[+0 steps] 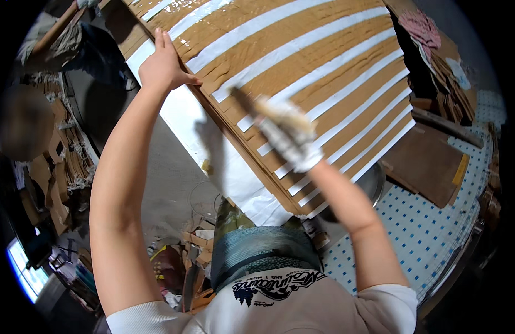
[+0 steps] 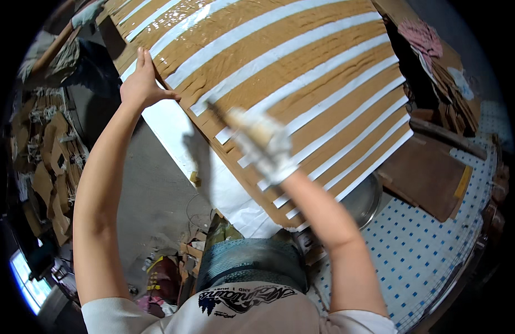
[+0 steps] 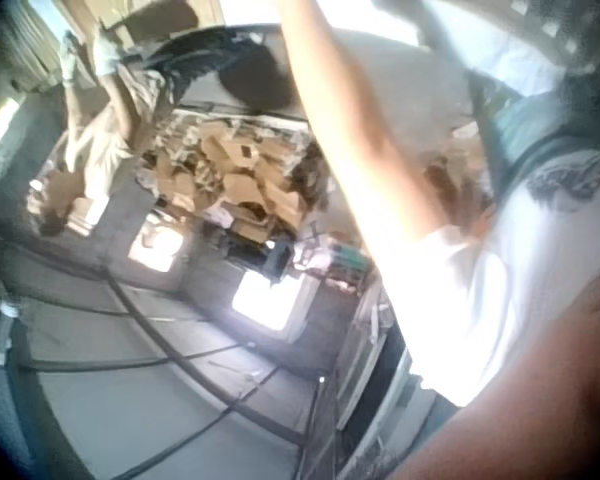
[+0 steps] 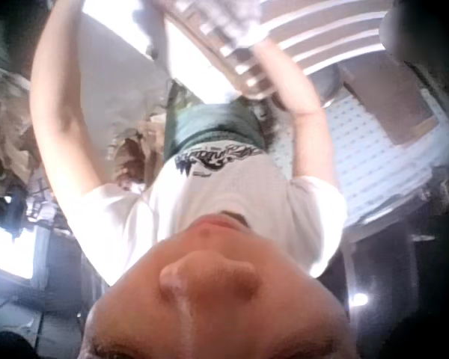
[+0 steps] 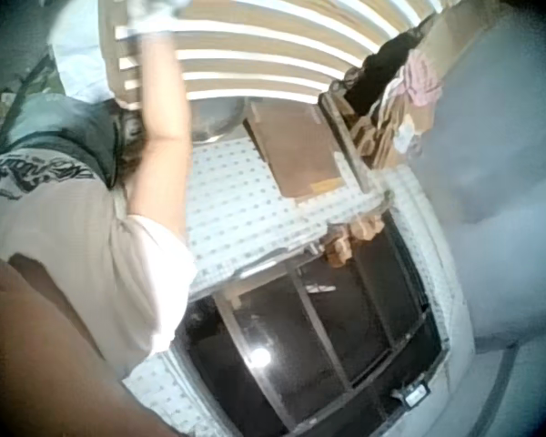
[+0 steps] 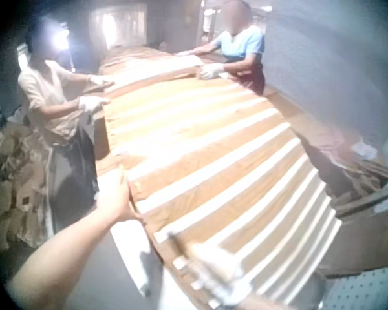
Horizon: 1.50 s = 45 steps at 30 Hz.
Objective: The person repeatedly brushes a liquid onto a large flat sheet of paper that has white stripes, then lifts and repositions the sheet. The person uses a brush and a metal bowl containing the liquid. Another person is visible in the background handling similar sheets.
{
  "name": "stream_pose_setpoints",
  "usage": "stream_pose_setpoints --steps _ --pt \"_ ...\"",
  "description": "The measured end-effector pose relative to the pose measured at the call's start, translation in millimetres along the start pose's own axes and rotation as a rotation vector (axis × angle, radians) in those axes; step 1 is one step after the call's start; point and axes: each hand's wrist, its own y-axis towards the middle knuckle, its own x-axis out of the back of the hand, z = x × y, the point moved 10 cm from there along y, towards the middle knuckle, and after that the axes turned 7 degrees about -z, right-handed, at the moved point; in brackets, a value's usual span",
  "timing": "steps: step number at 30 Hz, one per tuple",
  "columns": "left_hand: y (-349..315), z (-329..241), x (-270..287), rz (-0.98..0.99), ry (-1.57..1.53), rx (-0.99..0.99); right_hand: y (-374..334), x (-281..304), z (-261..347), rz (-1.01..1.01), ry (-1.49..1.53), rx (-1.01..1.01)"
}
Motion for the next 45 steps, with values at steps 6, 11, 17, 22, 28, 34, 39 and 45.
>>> stream_pose_setpoints --steps 6,11,17,22,28,34,39,45 --pt "6 -15 0 0.009 0.066 -0.008 18 70 -44 -0.298 -0.494 -0.059" --pt "9 -22 1 -0.007 0.094 -0.048 -31 11 12 -0.094 -0.305 0.264" --pt "3 -21 9 0.020 0.102 -0.020 81 169 -176 -0.090 0.032 -0.456" --pt "6 -23 6 -0.009 0.100 -0.029 122 229 -206 -0.490 -0.019 -0.502" --pt "15 -26 3 0.079 0.096 -0.004 166 44 -17 0.032 0.113 0.180" --pt "4 -30 12 0.079 0.150 0.033 250 148 -163 0.152 0.235 -0.370" --pt "7 -39 14 0.039 0.141 -0.010 251 332 -331 -0.650 0.001 -0.504" --pt "5 -29 9 0.049 0.132 -0.029 340 184 -216 -0.401 0.423 -0.223"
